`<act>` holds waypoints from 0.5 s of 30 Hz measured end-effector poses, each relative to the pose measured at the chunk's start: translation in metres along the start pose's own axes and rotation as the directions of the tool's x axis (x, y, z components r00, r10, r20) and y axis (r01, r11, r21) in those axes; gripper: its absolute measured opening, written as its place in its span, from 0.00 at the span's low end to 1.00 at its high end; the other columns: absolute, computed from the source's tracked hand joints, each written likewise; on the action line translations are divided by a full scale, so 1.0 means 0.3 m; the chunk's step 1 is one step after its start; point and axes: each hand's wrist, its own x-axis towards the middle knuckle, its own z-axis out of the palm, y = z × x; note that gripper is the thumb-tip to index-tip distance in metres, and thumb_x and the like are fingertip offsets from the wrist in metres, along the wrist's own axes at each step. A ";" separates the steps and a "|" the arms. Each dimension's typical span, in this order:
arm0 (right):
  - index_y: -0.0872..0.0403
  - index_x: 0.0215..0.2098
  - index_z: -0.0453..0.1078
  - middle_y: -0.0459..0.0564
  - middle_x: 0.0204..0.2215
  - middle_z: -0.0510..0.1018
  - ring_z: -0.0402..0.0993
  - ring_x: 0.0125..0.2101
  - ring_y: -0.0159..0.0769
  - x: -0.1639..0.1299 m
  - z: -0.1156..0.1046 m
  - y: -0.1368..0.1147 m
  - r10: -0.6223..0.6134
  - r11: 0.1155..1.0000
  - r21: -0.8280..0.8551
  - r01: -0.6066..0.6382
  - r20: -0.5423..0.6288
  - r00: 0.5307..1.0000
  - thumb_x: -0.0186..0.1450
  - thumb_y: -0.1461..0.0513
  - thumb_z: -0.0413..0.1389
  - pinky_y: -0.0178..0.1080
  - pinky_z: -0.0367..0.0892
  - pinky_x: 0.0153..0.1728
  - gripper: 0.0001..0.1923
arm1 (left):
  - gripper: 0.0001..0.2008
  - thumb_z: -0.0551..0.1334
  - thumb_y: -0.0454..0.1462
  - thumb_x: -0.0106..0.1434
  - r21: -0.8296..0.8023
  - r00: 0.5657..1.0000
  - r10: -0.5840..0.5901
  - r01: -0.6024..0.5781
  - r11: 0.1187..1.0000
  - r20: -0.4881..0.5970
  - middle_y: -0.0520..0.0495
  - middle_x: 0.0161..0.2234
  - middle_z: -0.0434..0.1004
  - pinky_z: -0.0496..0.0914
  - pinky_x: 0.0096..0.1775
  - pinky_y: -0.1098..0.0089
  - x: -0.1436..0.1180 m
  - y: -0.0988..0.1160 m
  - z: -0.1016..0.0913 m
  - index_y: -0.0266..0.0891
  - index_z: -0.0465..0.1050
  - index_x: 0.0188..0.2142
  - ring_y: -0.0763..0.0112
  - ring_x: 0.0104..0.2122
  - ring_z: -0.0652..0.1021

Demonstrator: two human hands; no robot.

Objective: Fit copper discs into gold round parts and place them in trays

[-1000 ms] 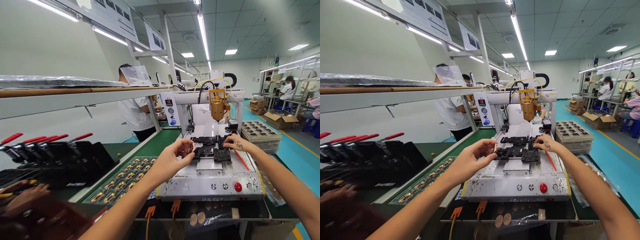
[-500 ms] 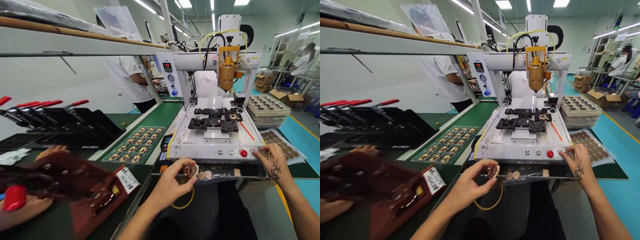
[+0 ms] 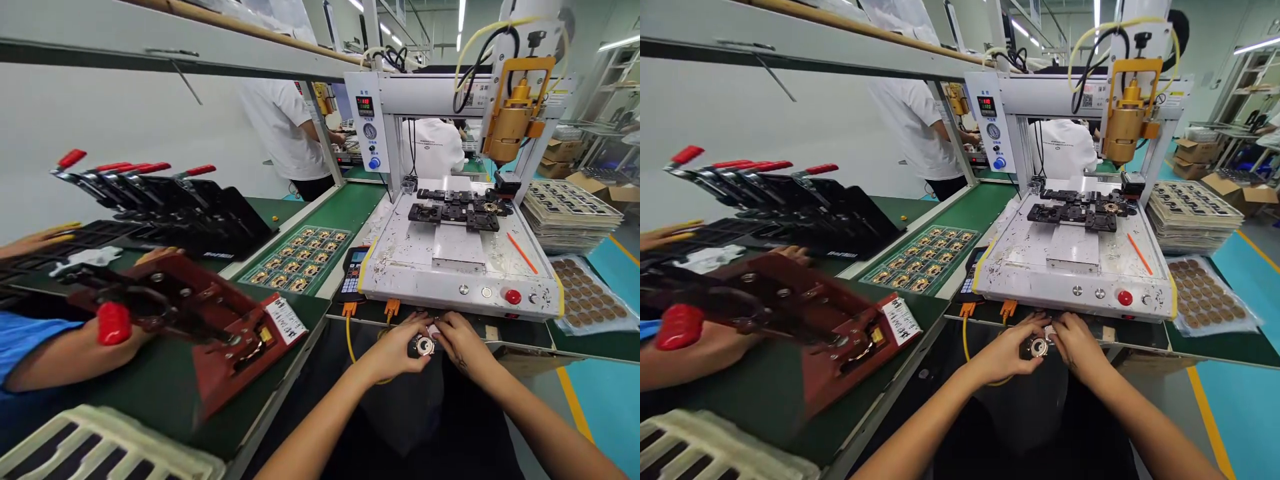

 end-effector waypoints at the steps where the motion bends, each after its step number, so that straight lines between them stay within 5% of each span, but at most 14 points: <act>1: 0.52 0.49 0.79 0.57 0.41 0.80 0.79 0.42 0.50 -0.007 0.003 0.009 -0.010 1.000 -0.009 0.010 0.010 1.000 0.79 0.64 0.55 0.50 0.80 0.44 0.10 | 0.17 0.73 0.32 0.56 -0.003 1.000 -0.005 0.005 1.000 0.006 0.40 0.67 0.77 0.59 0.74 0.49 -0.005 -0.001 0.001 0.44 0.79 0.46 0.50 0.72 0.70; 10: 0.53 0.50 0.82 0.60 0.40 0.86 0.78 0.36 0.47 -0.088 0.068 0.038 -0.178 0.984 0.010 0.178 -0.016 0.984 0.82 0.64 0.47 0.49 0.75 0.37 0.19 | 0.15 0.74 0.33 0.57 -0.012 0.995 -0.015 0.016 1.000 0.098 0.41 0.67 0.78 0.65 0.70 0.55 0.011 0.002 -0.048 0.45 0.80 0.44 0.51 0.71 0.72; 15: 0.49 0.47 0.83 0.55 0.36 0.87 0.79 0.32 0.43 -0.184 0.037 -0.015 -0.142 0.981 0.118 0.154 -0.105 0.984 0.81 0.63 0.52 0.45 0.75 0.33 0.15 | 0.14 0.74 0.33 0.58 0.020 0.998 -0.023 0.022 1.000 0.052 0.40 0.65 0.80 0.68 0.68 0.57 0.006 -0.009 -0.032 0.44 0.79 0.44 0.51 0.69 0.75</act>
